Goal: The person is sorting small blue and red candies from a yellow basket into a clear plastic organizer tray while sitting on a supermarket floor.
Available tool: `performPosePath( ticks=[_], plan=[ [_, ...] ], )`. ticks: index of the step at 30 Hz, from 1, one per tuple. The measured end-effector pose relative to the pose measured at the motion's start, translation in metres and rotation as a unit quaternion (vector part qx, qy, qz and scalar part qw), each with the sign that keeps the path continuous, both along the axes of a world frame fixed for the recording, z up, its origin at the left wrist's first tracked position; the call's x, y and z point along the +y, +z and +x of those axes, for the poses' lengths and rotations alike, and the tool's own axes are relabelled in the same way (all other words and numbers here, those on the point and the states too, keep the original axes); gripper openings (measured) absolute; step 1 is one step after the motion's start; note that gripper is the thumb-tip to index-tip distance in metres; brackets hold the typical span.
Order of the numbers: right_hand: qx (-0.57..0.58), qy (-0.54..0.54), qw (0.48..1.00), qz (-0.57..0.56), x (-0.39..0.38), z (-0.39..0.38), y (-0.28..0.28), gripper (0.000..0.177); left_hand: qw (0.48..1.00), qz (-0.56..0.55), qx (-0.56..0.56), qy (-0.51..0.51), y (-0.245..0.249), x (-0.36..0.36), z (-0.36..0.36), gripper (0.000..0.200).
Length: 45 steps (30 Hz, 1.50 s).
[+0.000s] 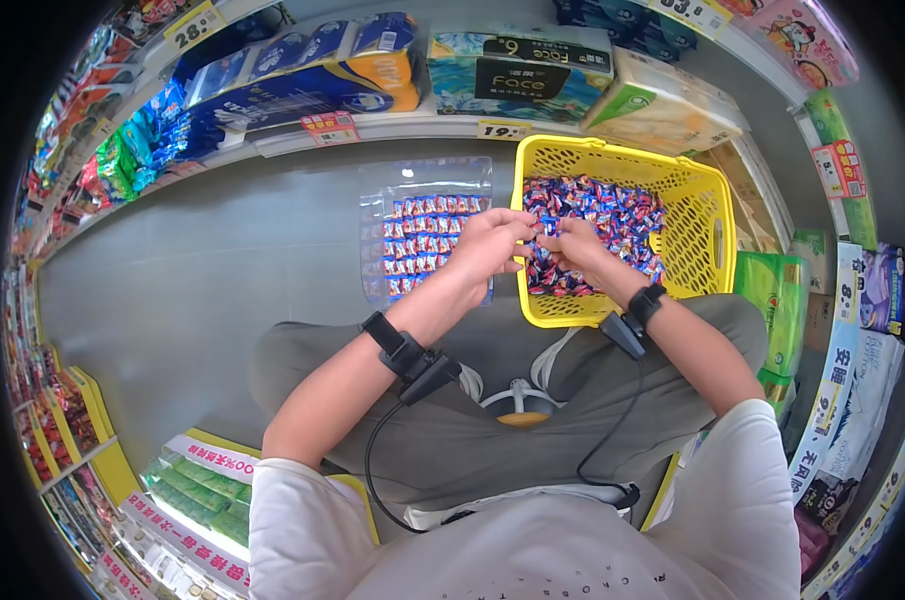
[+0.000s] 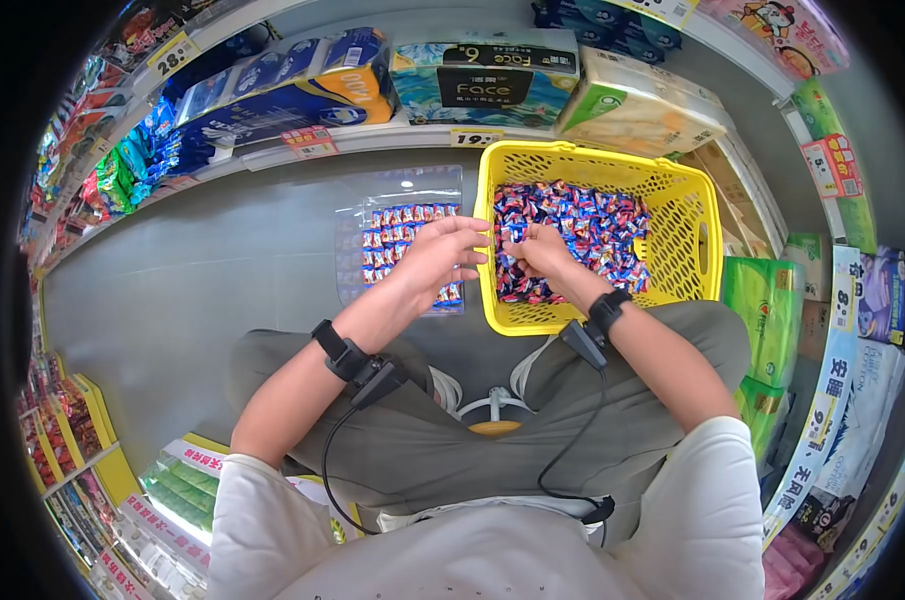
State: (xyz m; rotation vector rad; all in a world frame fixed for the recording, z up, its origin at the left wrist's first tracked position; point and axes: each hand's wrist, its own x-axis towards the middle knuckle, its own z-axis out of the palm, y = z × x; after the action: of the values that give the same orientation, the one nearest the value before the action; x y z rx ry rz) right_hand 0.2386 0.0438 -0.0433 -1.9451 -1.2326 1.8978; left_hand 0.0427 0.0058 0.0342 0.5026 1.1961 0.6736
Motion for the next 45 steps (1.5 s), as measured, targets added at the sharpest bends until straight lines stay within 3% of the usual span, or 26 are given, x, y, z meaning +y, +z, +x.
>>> performPosePath(
  ticks=[2, 3, 5, 10, 14, 17, 21, 23, 27, 30, 33, 37, 39, 43, 45],
  plan=[
    [0.119, -0.108, 0.986, -0.033, -0.011, -0.009, 0.025, 0.014, 0.999, 0.011, 0.031, 0.004, -0.013, -0.003, 0.002, 0.027],
    [0.120, -0.107, 0.986, -0.033, -0.017, -0.013, 0.040, 0.014, 0.999, 0.011, 0.032, 0.005, -0.012, -0.006, 0.004, 0.027],
    [0.241, -0.161, 0.957, 0.000, -0.028, -0.021, 0.059, 0.014, 0.999, -0.002, 0.037, 0.011, -0.008, -0.009, 0.004, 0.030],
    [0.353, -0.230, 0.907, 0.023, -0.038, -0.034, 0.048, 0.015, 0.992, -0.029, -0.096, 0.076, -0.027, -0.010, 0.000, 0.019],
    [0.336, -0.285, 0.898, 0.005, -0.039, -0.041, 0.073, 0.017, 0.976, -0.049, -0.158, 0.141, -0.035, -0.006, -0.006, 0.020],
    [0.304, -0.333, 0.893, -0.025, -0.038, -0.039, 0.075, 0.017, 0.976, -0.052, -0.116, 0.178, -0.028, -0.006, -0.004, 0.019],
    [0.324, -0.317, 0.889, -0.071, -0.039, -0.027, 0.054, 0.016, 0.980, -0.037, -0.087, 0.173, -0.031, -0.004, -0.006, 0.021],
    [0.314, -0.262, 0.907, -0.099, -0.040, -0.027, 0.048, 0.013, 0.991, -0.031, -0.034, 0.122, -0.034, -0.002, -0.007, 0.022],
    [0.324, -0.263, 0.897, -0.143, -0.039, -0.035, 0.073, 0.015, 0.998, 0.007, -0.003, 0.067, -0.037, -0.005, -0.005, 0.022],
    [0.266, -0.165, 0.948, -0.047, -0.041, -0.039, 0.073, 0.026, 0.997, 0.022, 0.027, 0.064, -0.035, -0.006, -0.005, 0.022],
    [0.193, -0.108, 0.975, -0.005, -0.047, -0.038, 0.069, 0.022, 0.995, 0.009, 0.031, 0.093, -0.035, -0.002, -0.008, 0.023],
    [0.166, -0.103, 0.979, 0.050, -0.049, -0.041, 0.076, 0.019, 0.995, 0.040, 0.063, 0.065, -0.029, -0.001, -0.009, 0.024],
    [0.228, -0.097, 0.968, 0.028, -0.042, -0.033, 0.071, 0.020, 0.995, 0.041, 0.065, 0.059, -0.027, 0.000, -0.009, 0.025],
    [0.232, -0.078, 0.969, 0.006, -0.036, -0.029, 0.075, 0.020, 0.997, 0.014, 0.041, 0.062, -0.028, 0.000, -0.009, 0.024],
    [0.250, -0.127, 0.958, -0.060, -0.035, -0.032, 0.078, 0.023, 0.997, 0.019, 0.040, 0.071, -0.026, 0.002, -0.011, 0.024]
  ],
)
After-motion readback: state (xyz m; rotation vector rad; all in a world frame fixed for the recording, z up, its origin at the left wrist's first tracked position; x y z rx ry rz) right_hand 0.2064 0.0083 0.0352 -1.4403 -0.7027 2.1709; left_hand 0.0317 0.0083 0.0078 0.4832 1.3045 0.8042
